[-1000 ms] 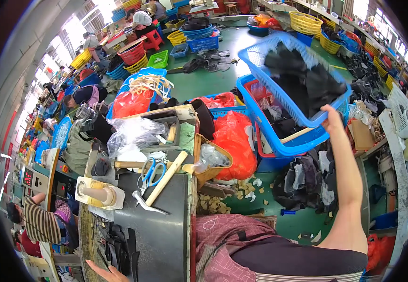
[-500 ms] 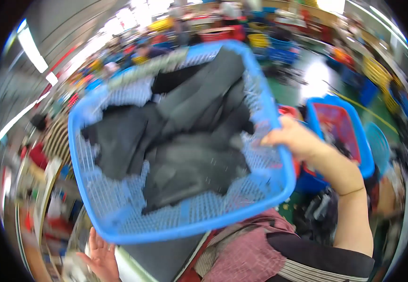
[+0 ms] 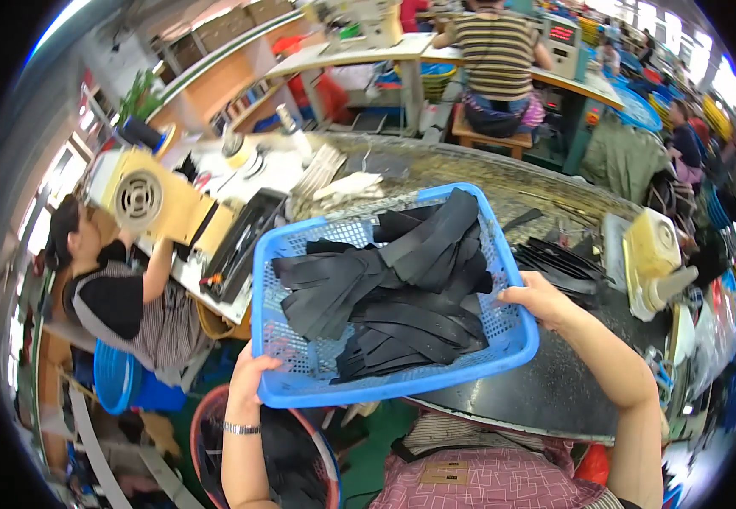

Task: Aligning and attaching black strips to grey shoe upper components on a workbench.

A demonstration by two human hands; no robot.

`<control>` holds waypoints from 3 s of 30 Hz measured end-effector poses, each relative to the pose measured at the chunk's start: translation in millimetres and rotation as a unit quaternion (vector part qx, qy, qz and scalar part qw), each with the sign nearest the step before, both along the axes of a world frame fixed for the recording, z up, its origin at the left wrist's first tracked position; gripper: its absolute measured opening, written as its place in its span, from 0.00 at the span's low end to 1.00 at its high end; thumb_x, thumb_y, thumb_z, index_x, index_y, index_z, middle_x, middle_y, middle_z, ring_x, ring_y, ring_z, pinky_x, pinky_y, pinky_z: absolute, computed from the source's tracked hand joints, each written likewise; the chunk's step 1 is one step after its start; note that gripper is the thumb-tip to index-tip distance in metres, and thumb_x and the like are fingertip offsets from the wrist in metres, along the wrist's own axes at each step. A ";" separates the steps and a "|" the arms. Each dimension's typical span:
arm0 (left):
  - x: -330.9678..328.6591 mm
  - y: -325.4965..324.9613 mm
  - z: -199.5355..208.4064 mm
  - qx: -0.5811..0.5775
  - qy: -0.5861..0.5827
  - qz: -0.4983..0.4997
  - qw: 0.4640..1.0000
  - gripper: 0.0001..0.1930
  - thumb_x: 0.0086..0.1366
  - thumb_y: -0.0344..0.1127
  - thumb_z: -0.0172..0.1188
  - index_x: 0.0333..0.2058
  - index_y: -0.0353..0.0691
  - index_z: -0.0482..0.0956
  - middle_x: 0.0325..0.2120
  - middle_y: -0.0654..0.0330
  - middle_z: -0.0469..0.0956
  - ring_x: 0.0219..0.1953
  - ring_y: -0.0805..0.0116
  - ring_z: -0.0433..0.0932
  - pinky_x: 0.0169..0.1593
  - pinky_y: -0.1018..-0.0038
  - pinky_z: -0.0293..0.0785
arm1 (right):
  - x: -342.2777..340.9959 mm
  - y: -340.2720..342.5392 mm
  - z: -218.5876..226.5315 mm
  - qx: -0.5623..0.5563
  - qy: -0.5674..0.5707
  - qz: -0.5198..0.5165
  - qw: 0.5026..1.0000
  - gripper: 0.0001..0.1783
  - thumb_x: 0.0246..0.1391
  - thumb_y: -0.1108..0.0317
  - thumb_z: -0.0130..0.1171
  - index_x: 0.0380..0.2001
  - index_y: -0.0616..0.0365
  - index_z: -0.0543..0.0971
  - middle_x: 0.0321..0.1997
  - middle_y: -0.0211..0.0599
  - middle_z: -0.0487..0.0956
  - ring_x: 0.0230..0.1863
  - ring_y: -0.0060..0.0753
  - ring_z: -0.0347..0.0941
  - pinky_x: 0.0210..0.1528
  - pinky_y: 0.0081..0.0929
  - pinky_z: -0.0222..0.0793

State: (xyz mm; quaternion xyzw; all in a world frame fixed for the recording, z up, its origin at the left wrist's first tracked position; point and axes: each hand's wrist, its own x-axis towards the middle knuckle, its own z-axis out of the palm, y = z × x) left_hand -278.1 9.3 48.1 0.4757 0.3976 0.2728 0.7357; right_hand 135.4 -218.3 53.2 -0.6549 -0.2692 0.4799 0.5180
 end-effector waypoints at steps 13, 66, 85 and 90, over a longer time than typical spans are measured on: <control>77.5 13.7 62.0 0.590 0.293 -0.117 0.743 0.35 0.50 0.36 0.68 0.56 0.33 0.65 0.56 0.47 0.67 0.61 0.51 0.62 0.64 0.64 0.57 | 19.0 46.3 59.5 0.117 -0.652 0.145 0.735 0.28 0.43 0.66 0.66 0.49 0.60 0.71 0.56 0.48 0.69 0.54 0.51 0.66 0.56 0.40 0.64; 178.9 98.6 33.8 0.464 0.434 -0.493 0.595 0.36 0.43 0.46 0.72 0.50 0.37 0.70 0.40 0.45 0.78 0.44 0.49 0.76 0.48 0.63 0.72 | -9.4 186.0 25.7 0.088 -0.789 0.354 0.495 0.22 0.37 0.55 0.68 0.32 0.56 0.76 0.35 0.31 0.75 0.42 0.31 0.72 0.44 0.28 0.65; 173.1 88.3 26.7 0.492 0.402 -0.459 0.621 0.41 0.44 0.44 0.72 0.56 0.37 0.66 0.43 0.46 0.76 0.47 0.48 0.75 0.51 0.64 0.71 | 32.4 180.7 52.2 0.076 -0.825 0.357 0.430 0.35 0.32 0.37 0.68 0.33 0.59 0.79 0.38 0.31 0.75 0.45 0.32 0.69 0.47 0.27 0.62; 163.0 60.7 34.9 0.703 0.349 -0.290 0.547 0.40 0.42 0.41 0.73 0.55 0.41 0.66 0.48 0.49 0.72 0.53 0.51 0.69 0.56 0.61 0.65 | 23.9 188.3 68.2 -0.031 -0.807 0.369 0.460 0.37 0.30 0.38 0.69 0.36 0.60 0.79 0.38 0.31 0.76 0.45 0.32 0.68 0.50 0.26 0.60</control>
